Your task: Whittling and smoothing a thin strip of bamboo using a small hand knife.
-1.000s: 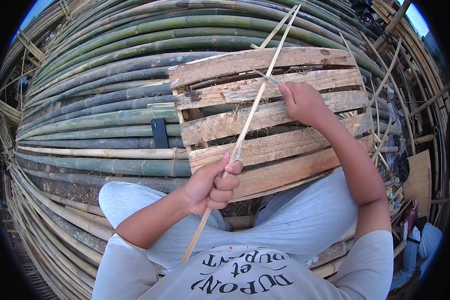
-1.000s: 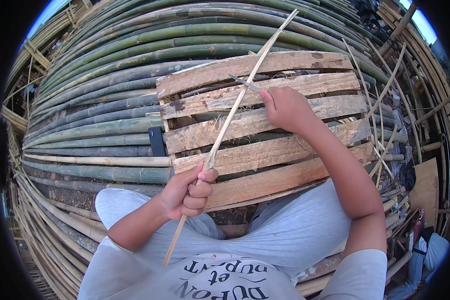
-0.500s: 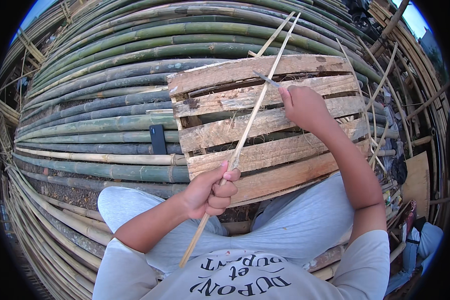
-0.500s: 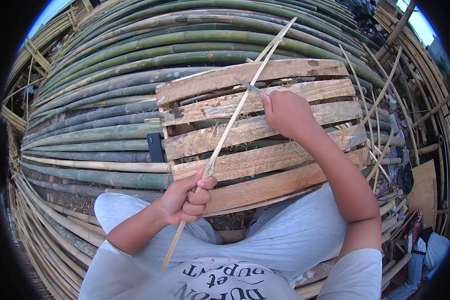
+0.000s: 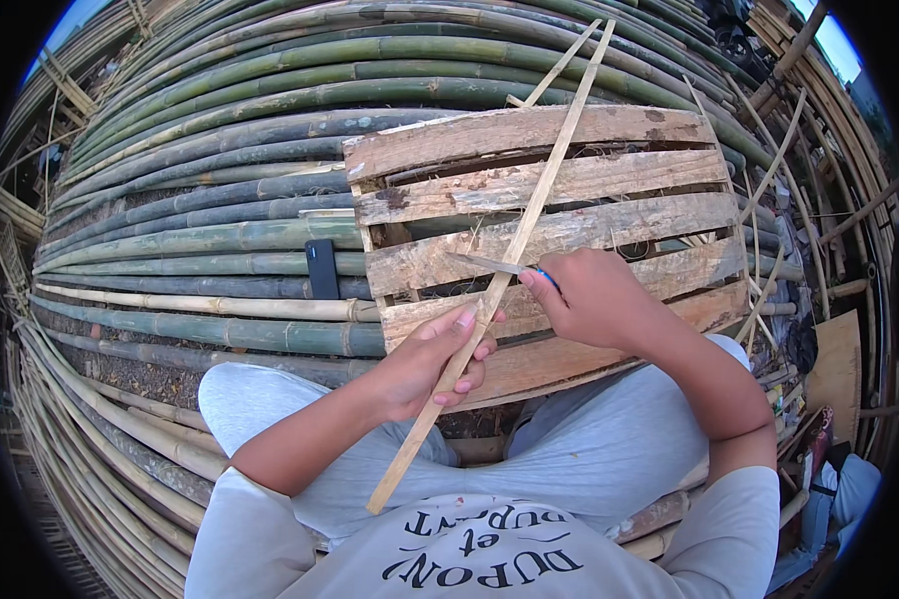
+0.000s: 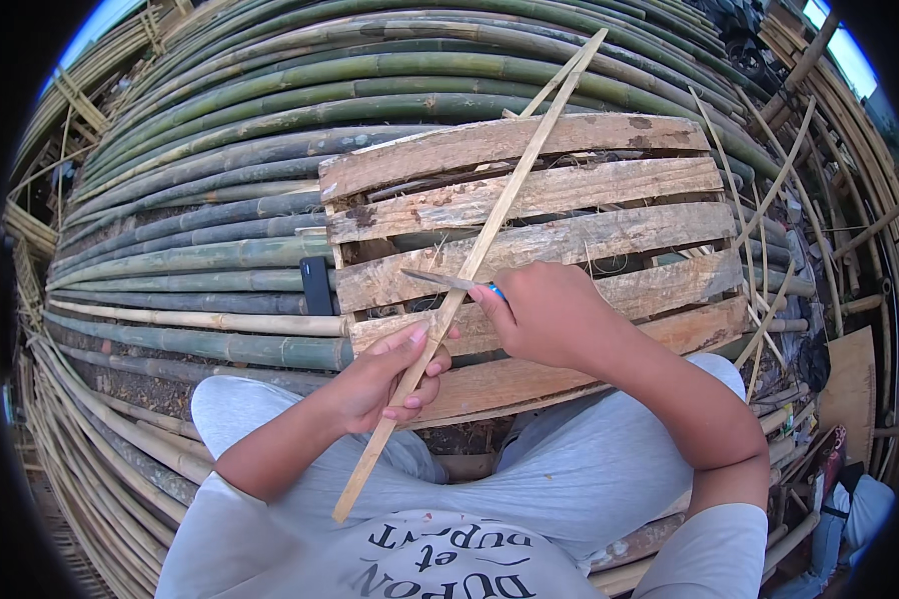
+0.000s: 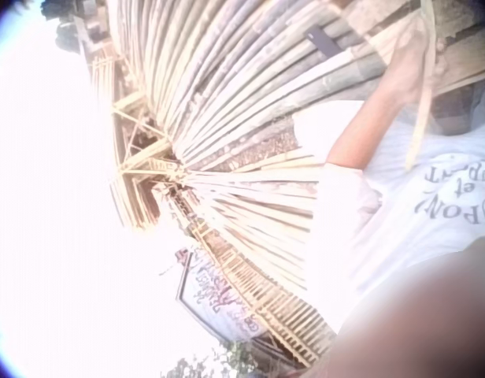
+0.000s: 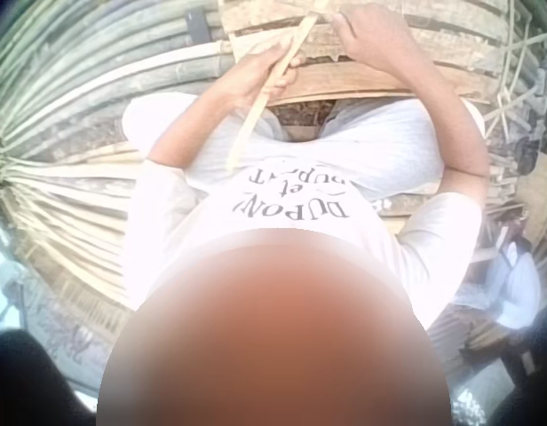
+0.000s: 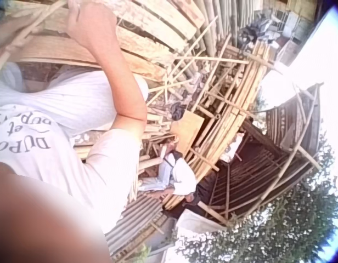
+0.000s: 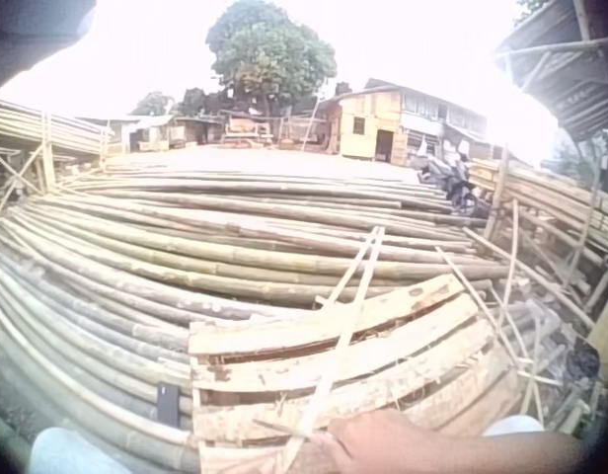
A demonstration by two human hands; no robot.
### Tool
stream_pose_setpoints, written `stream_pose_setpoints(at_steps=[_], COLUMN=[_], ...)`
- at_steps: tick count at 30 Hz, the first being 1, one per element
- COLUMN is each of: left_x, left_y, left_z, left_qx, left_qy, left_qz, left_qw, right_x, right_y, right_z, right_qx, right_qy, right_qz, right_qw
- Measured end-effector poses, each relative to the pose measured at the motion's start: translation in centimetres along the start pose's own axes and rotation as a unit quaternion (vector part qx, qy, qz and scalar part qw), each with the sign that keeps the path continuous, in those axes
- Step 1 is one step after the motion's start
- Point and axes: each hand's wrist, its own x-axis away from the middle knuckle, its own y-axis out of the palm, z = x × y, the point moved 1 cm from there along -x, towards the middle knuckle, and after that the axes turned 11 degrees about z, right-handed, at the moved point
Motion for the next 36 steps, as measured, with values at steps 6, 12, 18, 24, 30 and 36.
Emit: stream_pose_setpoints(at_steps=[6, 12, 18, 24, 30, 36], left_x=[-0.2, -0.1, 0.2, 0.1, 0.0, 0.0], left_y=[-1.1, -1.7, -1.2, -1.4, -1.4, -1.4], left_z=[-0.3, -0.4, -0.1, -0.5, -0.5, -0.6], left_qx=[0.002, 0.042, 0.056, 0.060, 0.058, 0.066], left_qy=[-0.009, -0.072, -0.069, -0.069, -0.064, -0.065], left_qz=[0.007, -0.033, -0.038, -0.032, -0.032, -0.039], left_qw=[1.000, 0.996, 0.995, 0.995, 0.996, 0.995], right_x=[0.2, 1.3, 1.0, 1.0, 0.9, 1.1], right_y=[0.0, 1.2, 1.2, 2.1, 2.7, 2.5], right_z=[-0.5, -1.5, -1.3, -1.8, -2.3, -2.3], right_qx=[-0.011, -0.063, -0.294, -0.347, -0.360, -0.329], right_qy=[-0.007, -0.039, 0.035, 0.058, 0.068, 0.053], right_qz=[0.003, 0.022, 0.083, -0.036, -0.042, -0.018], right_qw=[1.000, 0.997, 0.952, 0.935, 0.930, 0.943])
